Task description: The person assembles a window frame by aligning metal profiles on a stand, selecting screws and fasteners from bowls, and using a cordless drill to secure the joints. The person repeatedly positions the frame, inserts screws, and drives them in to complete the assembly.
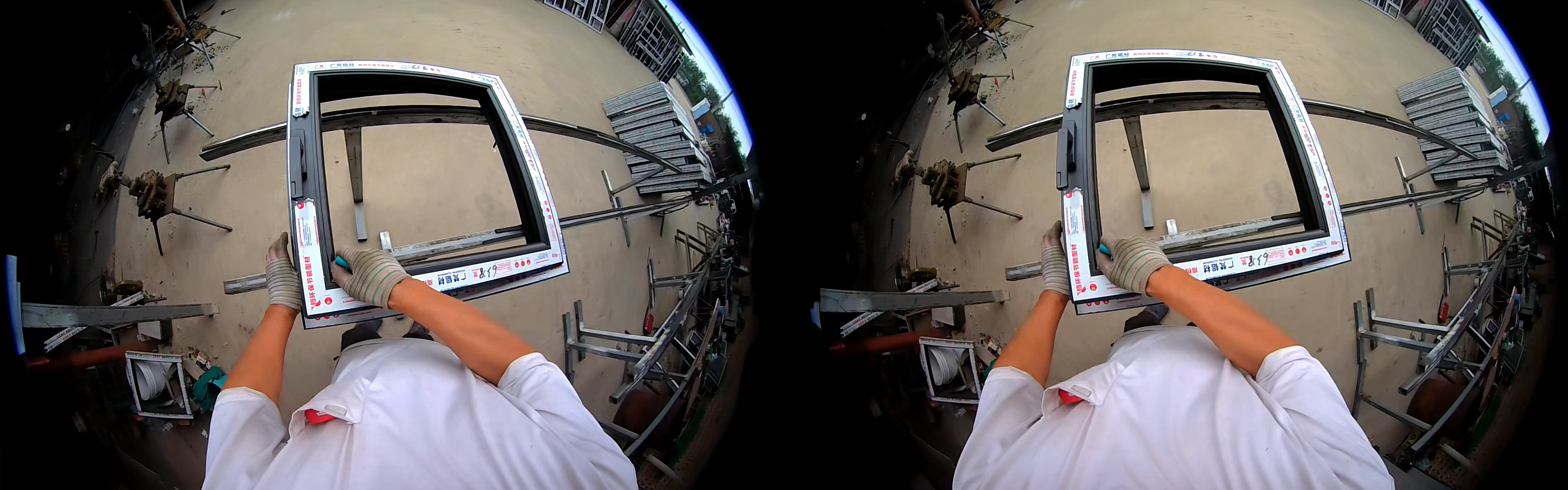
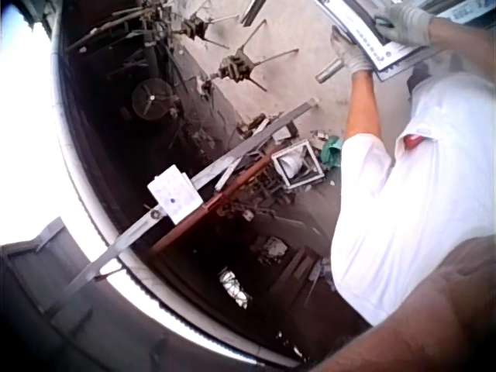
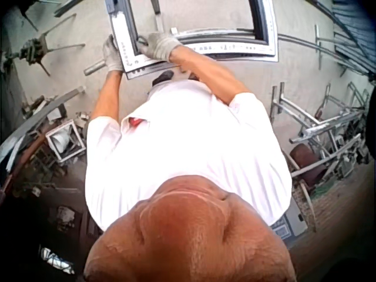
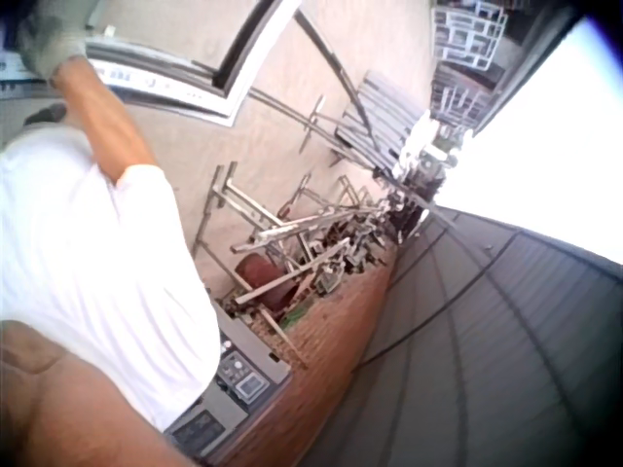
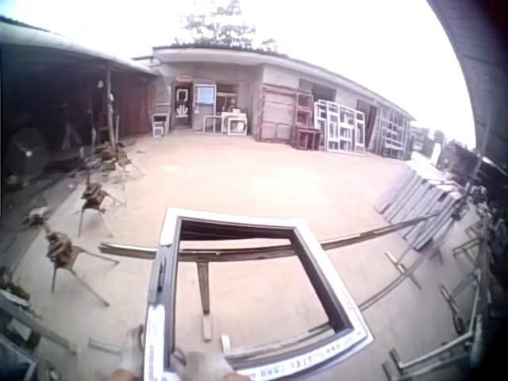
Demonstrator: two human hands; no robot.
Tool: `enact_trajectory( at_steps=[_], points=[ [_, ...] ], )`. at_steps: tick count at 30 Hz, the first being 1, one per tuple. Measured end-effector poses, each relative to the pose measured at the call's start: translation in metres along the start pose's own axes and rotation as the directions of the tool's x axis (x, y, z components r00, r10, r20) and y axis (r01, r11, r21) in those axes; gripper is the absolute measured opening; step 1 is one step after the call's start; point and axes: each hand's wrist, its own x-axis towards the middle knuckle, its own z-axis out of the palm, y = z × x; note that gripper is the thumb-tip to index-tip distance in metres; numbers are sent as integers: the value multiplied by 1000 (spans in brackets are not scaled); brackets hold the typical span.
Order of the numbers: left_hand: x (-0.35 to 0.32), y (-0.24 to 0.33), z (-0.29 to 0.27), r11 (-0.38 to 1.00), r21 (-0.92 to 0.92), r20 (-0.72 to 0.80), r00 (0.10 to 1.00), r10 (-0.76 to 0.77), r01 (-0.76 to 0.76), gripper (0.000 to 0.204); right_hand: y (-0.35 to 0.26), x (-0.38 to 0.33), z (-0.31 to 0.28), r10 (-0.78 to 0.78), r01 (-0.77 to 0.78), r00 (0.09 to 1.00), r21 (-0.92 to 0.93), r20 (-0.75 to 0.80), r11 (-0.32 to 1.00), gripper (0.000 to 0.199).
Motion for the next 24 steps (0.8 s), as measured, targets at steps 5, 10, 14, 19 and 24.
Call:
enact_trajectory(
  at_steps=[5, 10, 14, 19, 24],
  points=[
    [3, -80, 33, 941, -229, 139, 965, -222, 249, 54, -29, -28, -45, -98, 111, 991, 152, -88, 982, 34],
    [4, -4, 10, 992, 118, 64, 996, -56, 49, 51, -50, -77, -118, -105, 194, 957, 329, -270, 924, 26],
    [0, 24, -22, 987, 162, -27, 1000, 0, 4, 51, -56, -112, -171, -108, 278, 913, 406, -395, 870, 25],
    [-5, 29, -30, 980, 193, -1, 999, -54, 53, 49, -31, -160, -246, -30, 449, 786, 538, -617, 714, 26],
    [-11, 23, -37, 968, 244, 13, 998, -67, 62, 47, 45, -204, -335, -127, 598, 662, 419, -738, 684, 35]
  ],
)
